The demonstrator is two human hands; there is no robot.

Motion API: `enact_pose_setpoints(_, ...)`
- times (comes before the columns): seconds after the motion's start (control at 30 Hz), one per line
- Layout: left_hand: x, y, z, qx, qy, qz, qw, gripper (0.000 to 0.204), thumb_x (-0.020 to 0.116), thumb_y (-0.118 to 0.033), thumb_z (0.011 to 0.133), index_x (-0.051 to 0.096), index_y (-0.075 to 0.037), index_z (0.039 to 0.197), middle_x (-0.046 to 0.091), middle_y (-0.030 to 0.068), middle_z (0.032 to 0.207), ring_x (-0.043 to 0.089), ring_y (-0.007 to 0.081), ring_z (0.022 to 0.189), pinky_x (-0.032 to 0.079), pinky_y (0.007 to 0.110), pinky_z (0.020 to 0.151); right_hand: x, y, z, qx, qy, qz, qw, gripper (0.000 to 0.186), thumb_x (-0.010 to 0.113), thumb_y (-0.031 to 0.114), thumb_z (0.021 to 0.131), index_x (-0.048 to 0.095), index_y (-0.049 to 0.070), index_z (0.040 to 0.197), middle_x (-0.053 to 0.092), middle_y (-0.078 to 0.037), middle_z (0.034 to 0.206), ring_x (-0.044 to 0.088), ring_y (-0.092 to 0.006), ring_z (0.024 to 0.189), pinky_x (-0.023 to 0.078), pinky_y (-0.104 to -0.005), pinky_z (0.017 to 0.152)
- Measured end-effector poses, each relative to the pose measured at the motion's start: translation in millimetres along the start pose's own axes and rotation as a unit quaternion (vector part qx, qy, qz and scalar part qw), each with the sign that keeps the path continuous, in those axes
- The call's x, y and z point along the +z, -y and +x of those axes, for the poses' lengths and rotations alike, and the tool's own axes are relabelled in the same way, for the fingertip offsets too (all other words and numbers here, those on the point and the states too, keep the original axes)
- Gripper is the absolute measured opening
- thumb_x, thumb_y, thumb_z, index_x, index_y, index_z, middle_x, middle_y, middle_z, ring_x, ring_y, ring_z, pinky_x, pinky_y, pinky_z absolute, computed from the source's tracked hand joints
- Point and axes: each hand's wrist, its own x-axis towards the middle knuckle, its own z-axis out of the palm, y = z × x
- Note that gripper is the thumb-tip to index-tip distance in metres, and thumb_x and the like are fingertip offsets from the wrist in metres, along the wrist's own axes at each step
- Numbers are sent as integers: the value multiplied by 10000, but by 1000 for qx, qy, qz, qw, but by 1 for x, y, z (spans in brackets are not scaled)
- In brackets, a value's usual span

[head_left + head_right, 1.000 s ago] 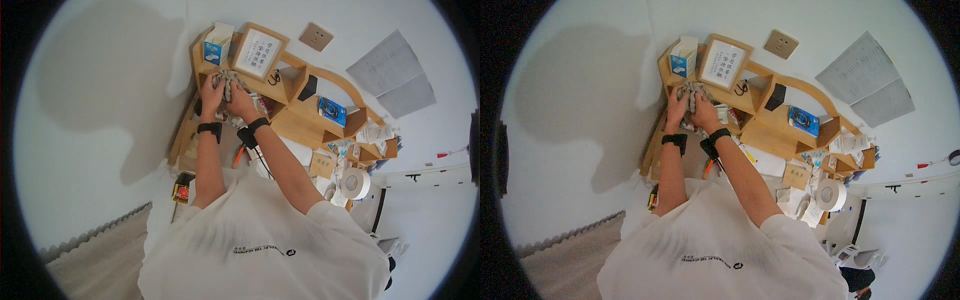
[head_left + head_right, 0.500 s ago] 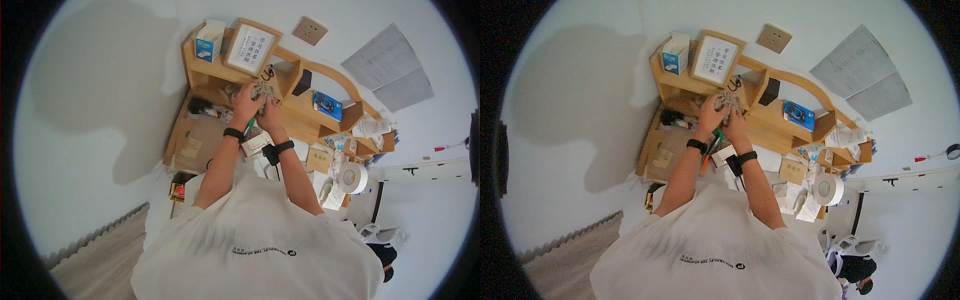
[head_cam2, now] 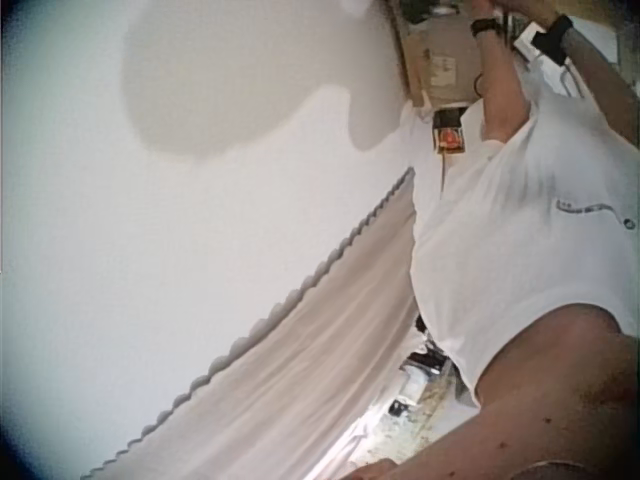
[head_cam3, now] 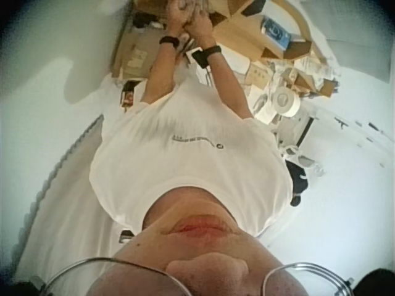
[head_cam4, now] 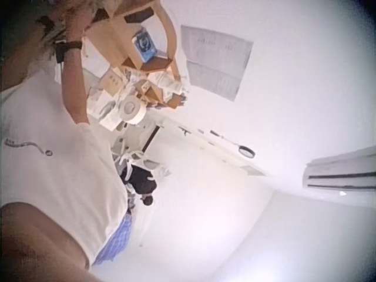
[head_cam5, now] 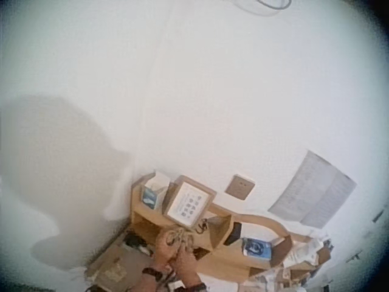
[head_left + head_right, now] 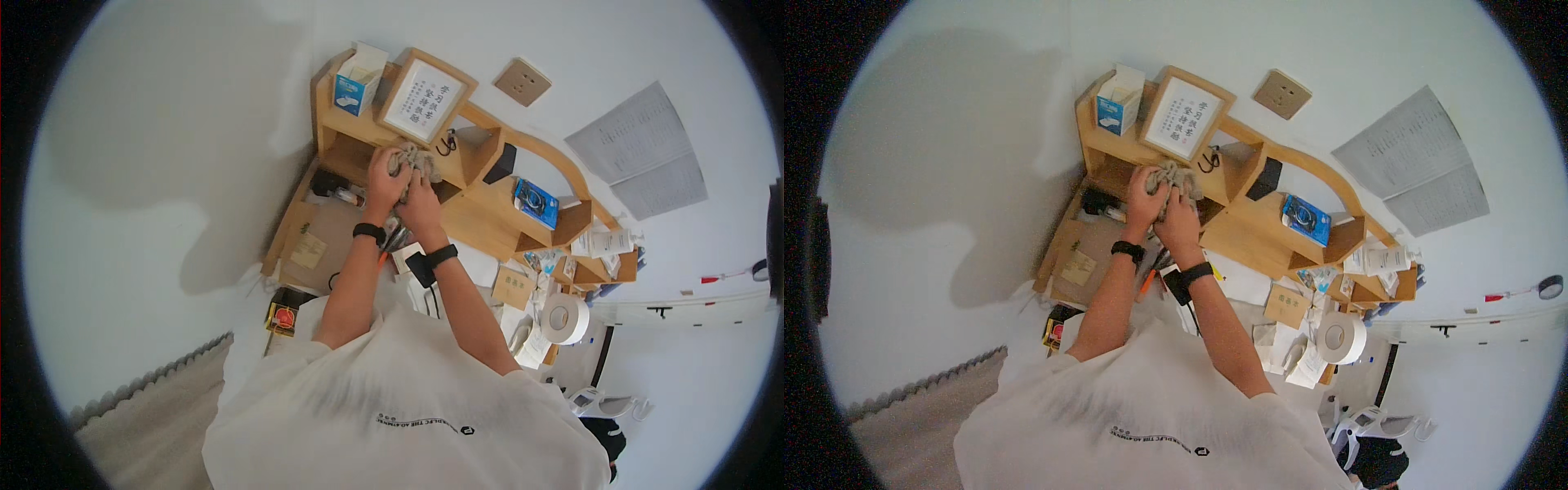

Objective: Wiping a desk surface and nearby objects with a rag.

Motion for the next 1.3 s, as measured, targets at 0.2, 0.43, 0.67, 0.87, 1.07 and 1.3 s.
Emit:
enact_pose_setpoints(0.2,-47,19,25,27,-163,9,986,321,678,-141,821,566,3,1086,523,175,1083,521,335,1052,416,418,935,20,50,38,-63,38,48,996,668,735,145,648,389,-18,1196,524,-312,1147,558,-484,992,504,-502,808)
enact_pose_setpoints(0.43,-91,55,43,-116,-239,-181,947,743,720,-188,810,284,45,1365,357,223,1333,377,322,1246,313,417,1053,42,95,89,-153,147,22,977,641,725,153,692,422,-41,1224,483,-348,1251,603,-450,973,531,-474,799)
enact_pose_setpoints(0.67,-104,47,45,-165,-165,-235,944,865,679,-290,862,135,-3,1471,303,204,1447,360,305,1303,338,384,1067,63,105,114,-211,97,-11,973,600,667,131,752,441,-37,1282,491,-322,1268,616,-441,965,536,-468,805)
enact_pose_setpoints(0.87,-99,56,37,-217,-113,-303,921,815,579,-397,911,135,-18,1480,299,182,1475,368,317,1314,377,403,1041,62,107,101,-180,109,-53,976,538,658,124,754,418,18,1224,389,-305,1377,598,-433,1012,524,-484,811)
enact_pose_setpoints(1.07,-92,46,34,-218,-76,-271,934,669,522,-319,948,212,-29,1464,343,157,1462,406,308,1286,382,399,1030,55,99,89,-168,69,-74,981,438,639,102,789,489,40,1196,336,-247,1449,654,-390,922,568,-452,726)
enact_pose_setpoints(1.3,-65,65,30,-144,-44,-233,961,597,533,-203,941,265,-15,1441,411,147,1408,442,301,1242,386,400,1017,44,72,69,-114,65,-32,991,482,666,122,754,464,50,1185,368,-221,1435,638,-404,932,552,-465,744)
